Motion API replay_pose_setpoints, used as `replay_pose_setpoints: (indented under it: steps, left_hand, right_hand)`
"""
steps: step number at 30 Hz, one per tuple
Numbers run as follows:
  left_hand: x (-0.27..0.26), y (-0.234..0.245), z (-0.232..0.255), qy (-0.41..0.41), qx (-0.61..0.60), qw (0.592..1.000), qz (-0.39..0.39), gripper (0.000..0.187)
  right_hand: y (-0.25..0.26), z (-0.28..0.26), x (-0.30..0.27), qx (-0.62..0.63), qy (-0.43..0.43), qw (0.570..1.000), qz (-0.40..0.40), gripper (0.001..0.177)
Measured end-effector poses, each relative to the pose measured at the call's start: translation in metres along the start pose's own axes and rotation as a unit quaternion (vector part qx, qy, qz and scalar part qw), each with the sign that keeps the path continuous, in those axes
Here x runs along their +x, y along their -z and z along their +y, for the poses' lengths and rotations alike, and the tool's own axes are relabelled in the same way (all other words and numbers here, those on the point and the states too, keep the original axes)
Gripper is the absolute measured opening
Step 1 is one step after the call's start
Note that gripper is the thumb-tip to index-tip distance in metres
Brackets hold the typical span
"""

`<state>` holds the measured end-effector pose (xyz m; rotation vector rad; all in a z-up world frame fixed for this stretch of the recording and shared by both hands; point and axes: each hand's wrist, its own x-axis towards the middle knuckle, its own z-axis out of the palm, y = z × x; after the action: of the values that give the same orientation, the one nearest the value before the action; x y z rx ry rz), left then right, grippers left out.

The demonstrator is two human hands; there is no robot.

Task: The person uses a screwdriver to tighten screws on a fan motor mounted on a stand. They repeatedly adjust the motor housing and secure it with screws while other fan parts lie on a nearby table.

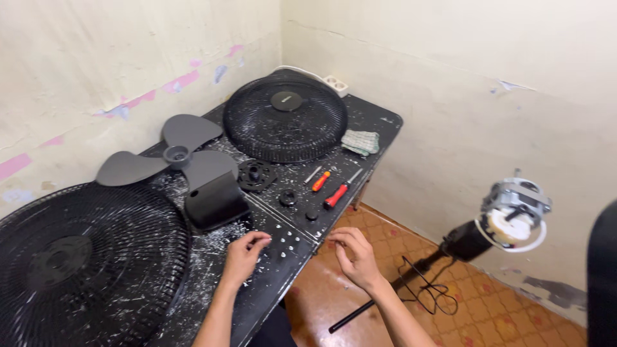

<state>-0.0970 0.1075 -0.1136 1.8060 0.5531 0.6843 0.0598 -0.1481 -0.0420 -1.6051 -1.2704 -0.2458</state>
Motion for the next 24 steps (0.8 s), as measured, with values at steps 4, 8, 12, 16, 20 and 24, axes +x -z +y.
replay_pose_setpoints:
  steps: [4,8,12,16,20,24]
  left_hand:
    - [0.005,0.004,-0.012,-0.012,-0.104,0.995,0.003,0.018]
    - [0.002,0.001,-0.005,-0.024,-0.184,0.982,0.028,0.021]
    - [-0.010,-0.018,0.023,-0.036,-0.291,0.956,-0.001,0.025]
    - [-0.025,-0.061,0.067,-0.046,-0.484,0.870,-0.079,0.020]
    - [-0.042,-0.119,0.117,-0.007,-0.589,0.794,-0.150,0.021]
    - [-0.063,-0.183,0.171,0.014,-0.647,0.730,-0.222,0.023]
  right_hand:
    - [0.035,-0.011,-0.020,0.010,-0.045,0.998,0.050,0.017]
    - [0.067,-0.017,-0.039,0.023,-0.085,0.991,0.097,0.014]
    - [0.091,-0.020,-0.055,0.088,-0.119,0.982,0.119,0.014]
    - [0.107,-0.024,-0.070,0.156,-0.183,0.963,0.125,0.015]
    - [0.122,-0.038,-0.077,0.127,-0.135,0.974,0.132,0.015]
    - [0.142,-0.056,-0.080,0.143,-0.171,0.962,0.159,0.014]
